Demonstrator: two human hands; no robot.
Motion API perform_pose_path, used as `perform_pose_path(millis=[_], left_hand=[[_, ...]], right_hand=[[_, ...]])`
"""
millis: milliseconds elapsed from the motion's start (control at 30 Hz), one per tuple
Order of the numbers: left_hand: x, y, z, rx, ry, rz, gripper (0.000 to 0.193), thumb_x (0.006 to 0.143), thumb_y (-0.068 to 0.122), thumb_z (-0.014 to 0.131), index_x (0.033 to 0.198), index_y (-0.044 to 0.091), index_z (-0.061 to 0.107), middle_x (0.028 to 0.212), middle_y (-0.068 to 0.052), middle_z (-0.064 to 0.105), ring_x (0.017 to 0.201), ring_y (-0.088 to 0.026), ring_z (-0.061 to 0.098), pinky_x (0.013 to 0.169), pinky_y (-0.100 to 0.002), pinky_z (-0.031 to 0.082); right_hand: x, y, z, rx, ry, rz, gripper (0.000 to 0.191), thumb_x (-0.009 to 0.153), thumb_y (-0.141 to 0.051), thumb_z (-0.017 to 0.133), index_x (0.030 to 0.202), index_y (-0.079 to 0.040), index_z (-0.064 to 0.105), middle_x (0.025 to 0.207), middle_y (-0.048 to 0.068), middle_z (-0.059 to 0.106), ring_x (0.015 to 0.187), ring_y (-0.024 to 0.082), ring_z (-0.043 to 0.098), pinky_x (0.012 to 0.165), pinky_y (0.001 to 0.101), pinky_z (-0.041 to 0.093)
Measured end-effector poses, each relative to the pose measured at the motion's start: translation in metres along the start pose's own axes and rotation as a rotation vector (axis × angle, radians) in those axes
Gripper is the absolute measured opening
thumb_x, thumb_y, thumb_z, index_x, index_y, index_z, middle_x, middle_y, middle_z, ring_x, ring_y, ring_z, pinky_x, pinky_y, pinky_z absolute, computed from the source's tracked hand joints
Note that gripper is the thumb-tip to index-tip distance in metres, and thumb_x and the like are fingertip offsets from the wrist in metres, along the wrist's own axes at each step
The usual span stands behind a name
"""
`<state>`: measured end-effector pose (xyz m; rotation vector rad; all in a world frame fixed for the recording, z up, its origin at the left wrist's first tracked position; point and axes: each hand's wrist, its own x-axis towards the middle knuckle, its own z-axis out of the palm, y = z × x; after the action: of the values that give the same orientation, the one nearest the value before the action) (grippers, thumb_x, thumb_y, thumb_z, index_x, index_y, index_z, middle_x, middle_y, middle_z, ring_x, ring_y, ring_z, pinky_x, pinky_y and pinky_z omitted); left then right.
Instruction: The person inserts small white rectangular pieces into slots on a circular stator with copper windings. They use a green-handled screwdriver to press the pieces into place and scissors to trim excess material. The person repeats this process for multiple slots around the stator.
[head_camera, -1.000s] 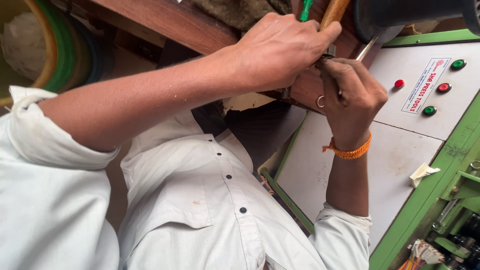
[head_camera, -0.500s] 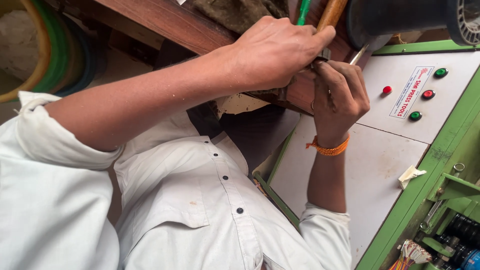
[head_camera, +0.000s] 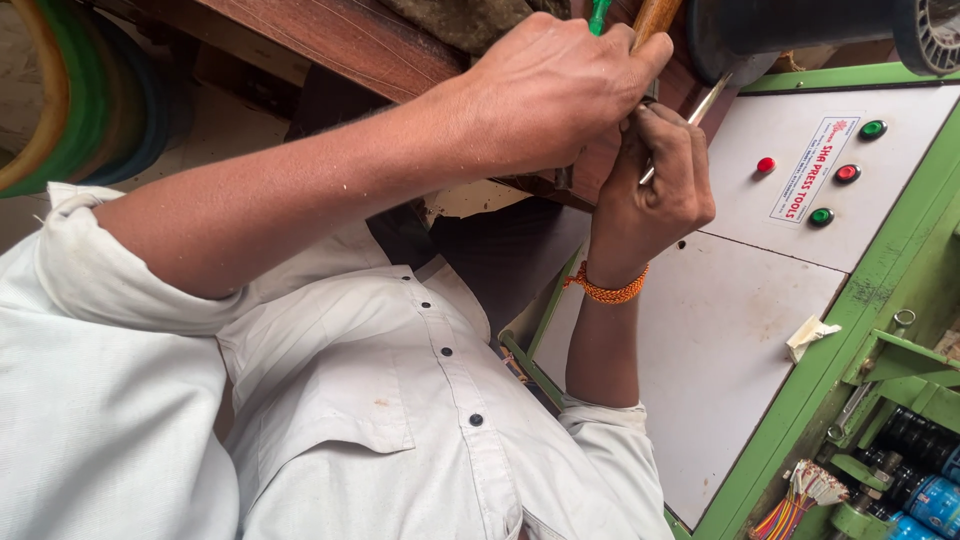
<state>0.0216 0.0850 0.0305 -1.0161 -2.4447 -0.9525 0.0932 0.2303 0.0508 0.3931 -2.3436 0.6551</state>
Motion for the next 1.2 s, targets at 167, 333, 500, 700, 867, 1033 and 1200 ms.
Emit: perform_pose_path(millis=[167,333,500,700,867,1033,1200], left_hand=[[0.000,-0.005,-0.013,-0.017,-0.126,0.039,0.047,0.076,0.010,0.081,0.114,-0.004,0.058,0.076,-0.015,0.067,0.059,-0.027,0.072,0.045,-0.038,0.054],[-0.013,-0.012,-0.032,-0.127,-0.191,0.100,0.038,0.088,0.008,0.076,0.117,0.000,0.053,0.092,-0.015,0.068,0.068,-0.032,0.071,0.052,-0.042,0.054],[-0.040,-0.018,-0.041,-0.265,-0.206,0.117,0.040,0.100,0.017,0.075,0.125,0.000,0.048,0.106,-0.014,0.064,0.089,-0.035,0.069,0.072,-0.046,0.054],[-0.058,-0.021,-0.045,-0.358,-0.137,0.161,0.044,0.101,0.015,0.078,0.133,0.004,0.050,0.123,-0.012,0.063,0.119,-0.034,0.063,0.100,-0.047,0.052],[-0.068,-0.024,-0.035,-0.360,-0.030,0.241,0.054,0.095,0.025,0.089,0.132,0.006,0.054,0.134,-0.010,0.059,0.129,-0.032,0.053,0.114,-0.045,0.050],[-0.083,-0.020,-0.023,-0.391,0.081,0.169,0.048,0.093,0.027,0.093,0.122,0.008,0.060,0.130,-0.007,0.060,0.127,-0.030,0.054,0.112,-0.045,0.052],[-0.096,-0.012,-0.016,-0.399,0.125,0.107,0.043,0.091,0.027,0.090,0.120,0.010,0.063,0.129,-0.006,0.061,0.123,-0.028,0.054,0.108,-0.045,0.052]], right_hand=[[-0.002,0.000,-0.010,-0.116,-0.061,-0.061,0.016,0.091,0.007,0.082,0.097,-0.005,0.074,0.094,0.005,0.075,0.095,0.020,0.060,0.087,0.0343,0.052],[-0.017,0.010,-0.005,-0.066,0.050,-0.111,0.014,0.090,-0.010,0.089,0.098,-0.011,0.078,0.098,-0.002,0.060,0.101,0.020,0.050,0.093,0.0361,0.046],[-0.034,0.016,0.013,0.463,0.069,0.217,0.046,0.091,-0.031,0.088,0.125,-0.011,0.064,0.130,-0.001,0.054,0.115,0.013,0.060,0.093,0.0274,0.056],[-0.031,0.015,-0.003,0.756,-0.290,0.323,0.066,0.093,-0.043,0.088,0.143,-0.007,0.064,0.141,0.005,0.058,0.125,0.017,0.063,0.107,0.0328,0.059],[-0.034,0.003,-0.006,0.538,-0.324,0.306,0.061,0.090,-0.043,0.085,0.138,-0.008,0.071,0.138,0.005,0.069,0.126,0.018,0.062,0.109,0.0334,0.057],[-0.034,-0.002,-0.014,0.546,-0.382,0.313,0.055,0.088,-0.042,0.083,0.131,-0.009,0.074,0.135,0.003,0.073,0.122,0.019,0.058,0.107,0.0335,0.055],[-0.030,-0.001,-0.018,0.533,-0.422,0.277,0.051,0.087,-0.037,0.086,0.129,-0.009,0.076,0.132,0.002,0.076,0.115,0.017,0.059,0.101,0.0316,0.054]])
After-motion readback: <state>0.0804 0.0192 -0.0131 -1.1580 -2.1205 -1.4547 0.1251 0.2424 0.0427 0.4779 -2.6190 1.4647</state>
